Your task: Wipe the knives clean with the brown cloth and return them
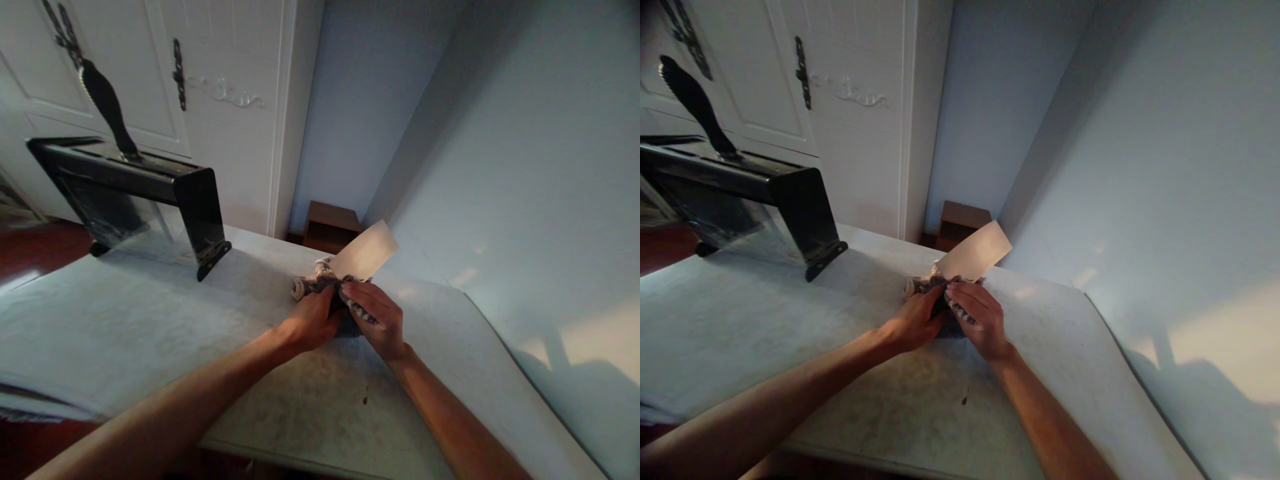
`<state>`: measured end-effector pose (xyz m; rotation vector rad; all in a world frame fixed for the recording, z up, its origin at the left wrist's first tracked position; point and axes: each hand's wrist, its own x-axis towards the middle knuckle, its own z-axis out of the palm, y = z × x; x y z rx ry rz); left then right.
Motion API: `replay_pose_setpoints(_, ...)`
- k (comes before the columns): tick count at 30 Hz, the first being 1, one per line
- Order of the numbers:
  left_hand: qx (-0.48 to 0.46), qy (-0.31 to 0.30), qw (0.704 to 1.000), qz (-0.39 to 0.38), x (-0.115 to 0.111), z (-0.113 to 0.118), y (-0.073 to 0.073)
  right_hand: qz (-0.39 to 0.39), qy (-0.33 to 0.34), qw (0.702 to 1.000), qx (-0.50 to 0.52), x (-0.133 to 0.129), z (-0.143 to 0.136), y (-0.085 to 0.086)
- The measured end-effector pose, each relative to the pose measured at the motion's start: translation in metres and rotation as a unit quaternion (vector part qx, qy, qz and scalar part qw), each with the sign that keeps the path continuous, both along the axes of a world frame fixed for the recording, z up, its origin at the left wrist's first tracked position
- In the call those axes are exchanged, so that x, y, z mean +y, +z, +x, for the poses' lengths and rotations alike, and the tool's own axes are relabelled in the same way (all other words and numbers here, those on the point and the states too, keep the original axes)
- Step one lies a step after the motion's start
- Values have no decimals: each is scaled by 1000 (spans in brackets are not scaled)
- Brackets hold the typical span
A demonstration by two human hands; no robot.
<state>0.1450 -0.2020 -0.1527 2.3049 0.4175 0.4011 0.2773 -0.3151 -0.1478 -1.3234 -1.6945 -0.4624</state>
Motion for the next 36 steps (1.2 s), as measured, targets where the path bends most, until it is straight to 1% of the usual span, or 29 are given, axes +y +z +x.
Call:
replay_pose_setpoints(3,6,-1,1000,4,2,1,-2,-15,4,1000,17,-2,8,2)
replay_pose_setpoints(7,-7,5,1000,-5,5,3,-3,-27,-39,998,42,-6,18,2)
replay_pose_setpoints(11,-18,17,998,-61,7,4,-1,-29,-92,992,82,-8,21,0)
replay_pose_setpoints(17,8,20,985,-169,4,0,3,-36,-99,988,111,-9,21,-1)
replay_pose_setpoints(20,17,19,979,-200,4,-1,0,-42,-106,983,144,-10,22,-2)
replay_pose_setpoints(23,6,4,978,-207,5,0,-3,-29,-117,973,197,-10,23,-3)
replay_pose_setpoints(26,0,6,980,-201,5,1,-5,-17,-146,953,265,-8,24,-2)
replay_pose_setpoints(32,5,32,976,-214,3,3,0,29,-203,895,396,-4,34,-2)
replay_pose_setpoints(34,8,36,977,-210,3,3,1,52,-209,871,442,-3,39,-4)
replay_pose_setpoints(36,8,47,980,-191,5,4,0,78,-193,836,507,-1,43,-6)
